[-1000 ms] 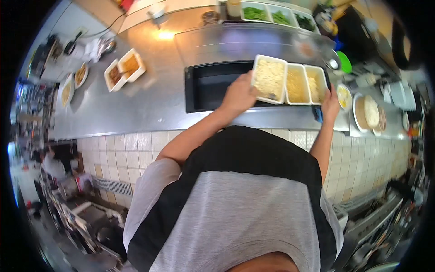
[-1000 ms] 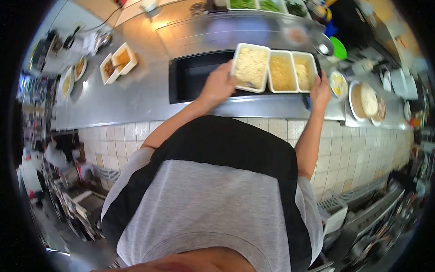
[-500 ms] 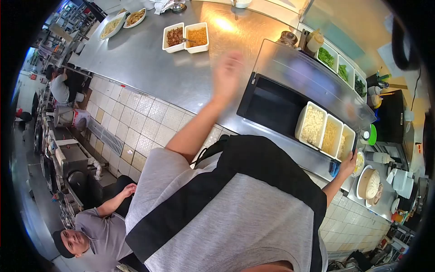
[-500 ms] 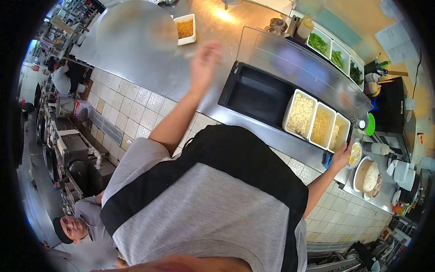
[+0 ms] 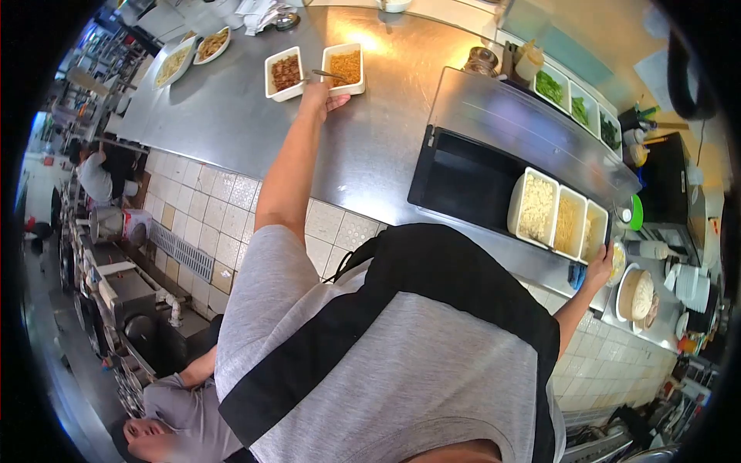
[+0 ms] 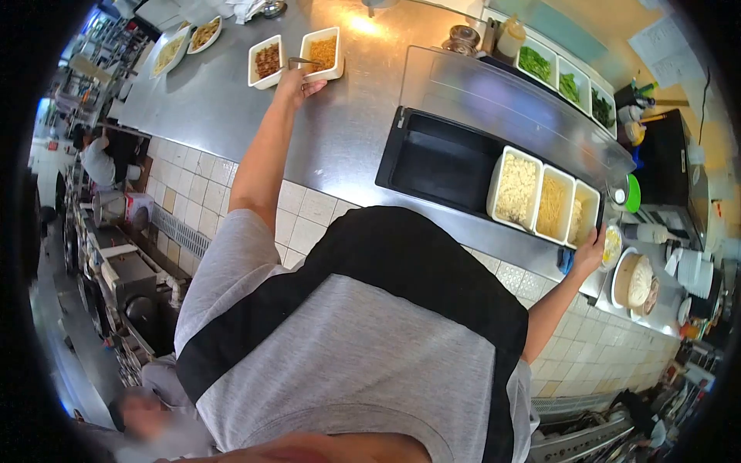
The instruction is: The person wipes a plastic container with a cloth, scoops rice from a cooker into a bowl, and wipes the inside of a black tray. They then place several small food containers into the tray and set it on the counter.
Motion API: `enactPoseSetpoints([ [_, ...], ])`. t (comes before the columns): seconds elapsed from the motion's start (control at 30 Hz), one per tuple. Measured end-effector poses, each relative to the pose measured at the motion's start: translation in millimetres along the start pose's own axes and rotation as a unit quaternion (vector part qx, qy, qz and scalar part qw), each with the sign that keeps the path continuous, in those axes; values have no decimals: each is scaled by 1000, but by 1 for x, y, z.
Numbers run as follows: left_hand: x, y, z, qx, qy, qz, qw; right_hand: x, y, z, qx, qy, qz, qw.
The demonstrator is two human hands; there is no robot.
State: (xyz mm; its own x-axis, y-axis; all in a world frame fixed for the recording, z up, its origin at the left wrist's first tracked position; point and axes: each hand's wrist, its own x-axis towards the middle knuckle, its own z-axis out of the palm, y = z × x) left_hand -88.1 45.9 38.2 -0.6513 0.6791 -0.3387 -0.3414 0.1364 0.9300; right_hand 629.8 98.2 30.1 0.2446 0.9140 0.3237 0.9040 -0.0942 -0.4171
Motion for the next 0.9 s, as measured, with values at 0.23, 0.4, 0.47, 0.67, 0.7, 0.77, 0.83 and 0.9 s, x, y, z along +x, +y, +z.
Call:
enactPoseSetpoints([
  [0.23, -82, 31, 1, 52, -76, 72, 993, -3, -5, 0, 24, 12, 3, 1000],
  [0.4, -180, 58, 17, 71, -218, 64, 971, -8, -22, -9, 5, 14, 38, 999],
  [0.47, -205, 47, 38, 77, -265, 22, 961, -10, -26, -11, 12, 20, 38, 999],
  [0.67, -239, -15, 112, 107, -358, -104, 922, -10, -28, -12, 36, 11, 43, 998],
  [0.7, -243, -21, 122, 123, -364, -116, 916, -9, -27, -12, 38, 9, 42, 998],
  [0.77, -244, -35, 135, 111, -376, -132, 910, -9, -26, -11, 37, 9, 38, 999],
  [0.83, -249, -41, 147, 113, -392, -143, 902, -10, -24, -11, 35, 12, 28, 999],
  [0.9, -253, -43, 153, 128, -404, -147, 893, -10, -21, -10, 39, 15, 4, 999],
])
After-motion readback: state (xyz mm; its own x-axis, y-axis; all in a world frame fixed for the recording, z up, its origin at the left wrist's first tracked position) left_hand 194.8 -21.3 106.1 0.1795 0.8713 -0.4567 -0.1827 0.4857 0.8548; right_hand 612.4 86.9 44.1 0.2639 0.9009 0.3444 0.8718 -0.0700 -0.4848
